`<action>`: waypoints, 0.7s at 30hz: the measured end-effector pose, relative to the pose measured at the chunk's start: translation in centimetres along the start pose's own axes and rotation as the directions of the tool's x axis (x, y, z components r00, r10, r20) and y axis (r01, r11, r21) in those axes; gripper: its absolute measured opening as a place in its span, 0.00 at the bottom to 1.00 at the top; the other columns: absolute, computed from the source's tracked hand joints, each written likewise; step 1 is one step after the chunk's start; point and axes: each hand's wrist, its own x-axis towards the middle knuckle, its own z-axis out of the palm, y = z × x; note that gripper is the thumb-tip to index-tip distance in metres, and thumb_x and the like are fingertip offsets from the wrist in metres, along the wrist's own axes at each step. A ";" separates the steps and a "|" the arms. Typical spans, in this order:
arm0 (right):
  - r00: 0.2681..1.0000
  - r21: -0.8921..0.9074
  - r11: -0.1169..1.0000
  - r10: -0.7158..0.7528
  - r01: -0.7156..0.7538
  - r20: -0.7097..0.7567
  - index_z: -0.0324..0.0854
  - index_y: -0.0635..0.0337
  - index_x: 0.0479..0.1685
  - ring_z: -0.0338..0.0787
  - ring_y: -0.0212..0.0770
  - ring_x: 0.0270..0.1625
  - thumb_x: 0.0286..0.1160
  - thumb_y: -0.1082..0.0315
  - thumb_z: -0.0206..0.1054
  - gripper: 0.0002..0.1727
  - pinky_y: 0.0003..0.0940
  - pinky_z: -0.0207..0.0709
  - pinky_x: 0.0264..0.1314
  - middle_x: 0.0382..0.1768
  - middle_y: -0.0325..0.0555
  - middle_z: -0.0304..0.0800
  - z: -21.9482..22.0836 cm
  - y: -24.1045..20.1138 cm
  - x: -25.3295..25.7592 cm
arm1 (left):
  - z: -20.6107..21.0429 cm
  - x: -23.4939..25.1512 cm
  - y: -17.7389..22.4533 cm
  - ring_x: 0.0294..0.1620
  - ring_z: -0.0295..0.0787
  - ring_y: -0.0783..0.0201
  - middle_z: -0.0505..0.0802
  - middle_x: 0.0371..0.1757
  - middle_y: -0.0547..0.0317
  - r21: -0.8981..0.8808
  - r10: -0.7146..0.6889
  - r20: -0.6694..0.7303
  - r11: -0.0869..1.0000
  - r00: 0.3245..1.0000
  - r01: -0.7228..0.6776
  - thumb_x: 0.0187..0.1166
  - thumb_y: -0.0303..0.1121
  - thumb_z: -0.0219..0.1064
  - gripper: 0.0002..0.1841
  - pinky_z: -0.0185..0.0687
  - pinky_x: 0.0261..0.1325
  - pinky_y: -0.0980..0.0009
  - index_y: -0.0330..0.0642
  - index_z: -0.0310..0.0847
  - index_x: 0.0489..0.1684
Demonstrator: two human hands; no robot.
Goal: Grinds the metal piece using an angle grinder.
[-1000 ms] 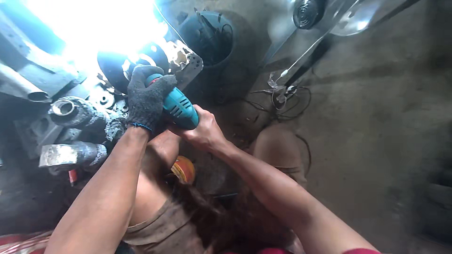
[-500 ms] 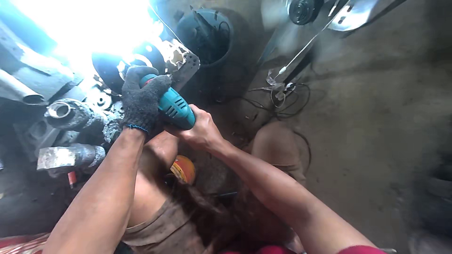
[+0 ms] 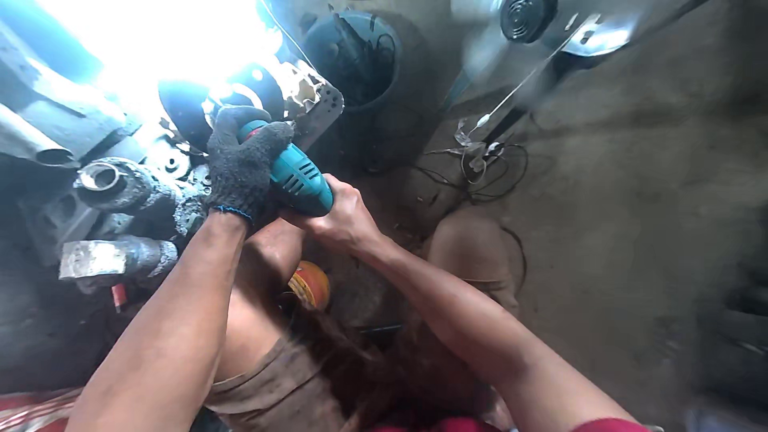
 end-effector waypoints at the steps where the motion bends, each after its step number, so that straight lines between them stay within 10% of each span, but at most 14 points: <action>1: 1.000 -0.003 1.000 0.001 -0.001 0.003 0.85 0.50 0.54 0.94 0.35 0.40 0.53 0.42 0.85 0.31 0.47 0.90 0.43 0.37 0.38 0.94 0.1 0.0 0.0 | 0.0 -0.1 -0.1 0.49 0.91 0.68 0.91 0.51 0.62 -0.017 0.006 0.001 1.000 1.000 -0.006 0.69 0.49 0.76 0.23 0.90 0.52 0.62 0.53 0.82 0.60; 21: 1.000 -0.004 1.000 -0.003 0.003 -0.023 0.85 0.48 0.56 0.94 0.33 0.40 0.53 0.43 0.86 0.32 0.44 0.91 0.44 0.37 0.36 0.94 0.3 0.3 0.1 | 0.5 2.4 -4.1 0.49 0.93 0.66 0.93 0.49 0.64 -0.088 0.142 -0.018 0.986 0.990 -0.143 0.67 0.52 0.80 0.24 0.92 0.53 0.60 0.53 0.83 0.58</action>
